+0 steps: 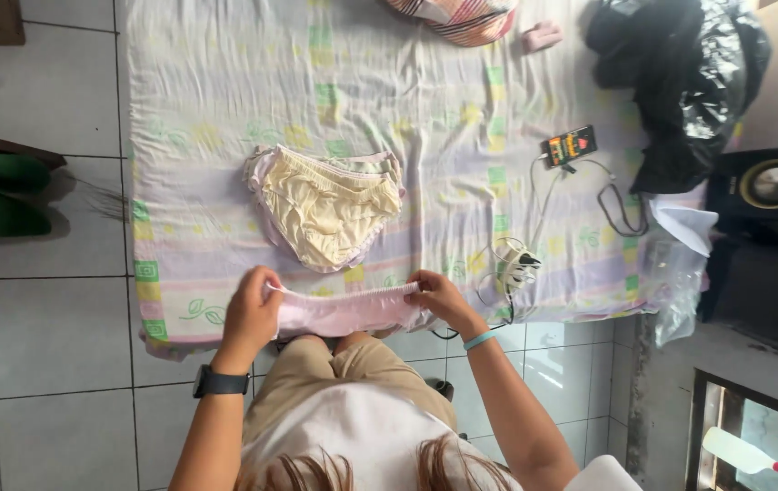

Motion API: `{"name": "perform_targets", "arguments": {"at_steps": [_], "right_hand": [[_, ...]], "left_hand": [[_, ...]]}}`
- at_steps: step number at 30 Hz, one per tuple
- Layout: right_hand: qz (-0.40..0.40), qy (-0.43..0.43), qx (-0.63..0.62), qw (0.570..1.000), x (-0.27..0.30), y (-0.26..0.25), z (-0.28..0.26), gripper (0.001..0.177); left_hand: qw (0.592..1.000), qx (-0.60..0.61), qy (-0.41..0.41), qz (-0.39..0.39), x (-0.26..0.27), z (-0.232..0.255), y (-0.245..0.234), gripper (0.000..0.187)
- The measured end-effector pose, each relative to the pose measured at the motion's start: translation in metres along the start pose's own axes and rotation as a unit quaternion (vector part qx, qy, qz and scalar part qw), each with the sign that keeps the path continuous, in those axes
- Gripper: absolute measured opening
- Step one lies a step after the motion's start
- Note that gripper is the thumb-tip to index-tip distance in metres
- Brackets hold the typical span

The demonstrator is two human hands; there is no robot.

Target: The person retrieves a pink pair of underwear from a drawer, unfolds and refolds it on a bed, then stacks it with other folded underwear. The person returns to the drawer and pulls out additional folded underwear.

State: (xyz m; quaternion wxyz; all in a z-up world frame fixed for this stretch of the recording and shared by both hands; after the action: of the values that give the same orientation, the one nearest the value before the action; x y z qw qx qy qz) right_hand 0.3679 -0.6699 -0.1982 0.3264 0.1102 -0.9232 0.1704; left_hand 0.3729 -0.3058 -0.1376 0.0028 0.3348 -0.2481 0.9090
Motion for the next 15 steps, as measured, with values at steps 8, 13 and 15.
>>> {"name": "perform_targets", "arguments": {"at_steps": [8, 13, 15], "right_hand": [[-0.050, 0.113, -0.007, 0.992, -0.015, 0.001, 0.087, 0.025], [-0.054, 0.152, 0.026, 0.987, -0.044, -0.012, 0.141, 0.023], [-0.010, 0.096, 0.112, 0.989, -0.075, -0.011, 0.159, 0.023]], "left_hand": [[0.968, -0.128, -0.133, -0.173, -0.029, -0.055, 0.046, 0.013], [0.897, -0.294, -0.172, -0.284, -0.045, -0.118, 0.115, 0.015], [0.910, -0.336, -0.107, -0.216, -0.068, -0.133, 0.134, 0.018]]}}
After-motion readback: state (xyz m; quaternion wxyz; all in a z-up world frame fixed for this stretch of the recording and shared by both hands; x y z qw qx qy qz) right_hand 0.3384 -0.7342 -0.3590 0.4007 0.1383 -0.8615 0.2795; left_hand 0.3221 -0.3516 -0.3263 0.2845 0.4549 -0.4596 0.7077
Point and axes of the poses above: each hand's wrist, its own x-axis away from the middle knuckle, its own y-axis out of the palm, z = x × y, the point moved 5 cm from there along -x, towards the middle knuckle, and after that the axes turned 10 degrees about -y, right-handed, at the moved point
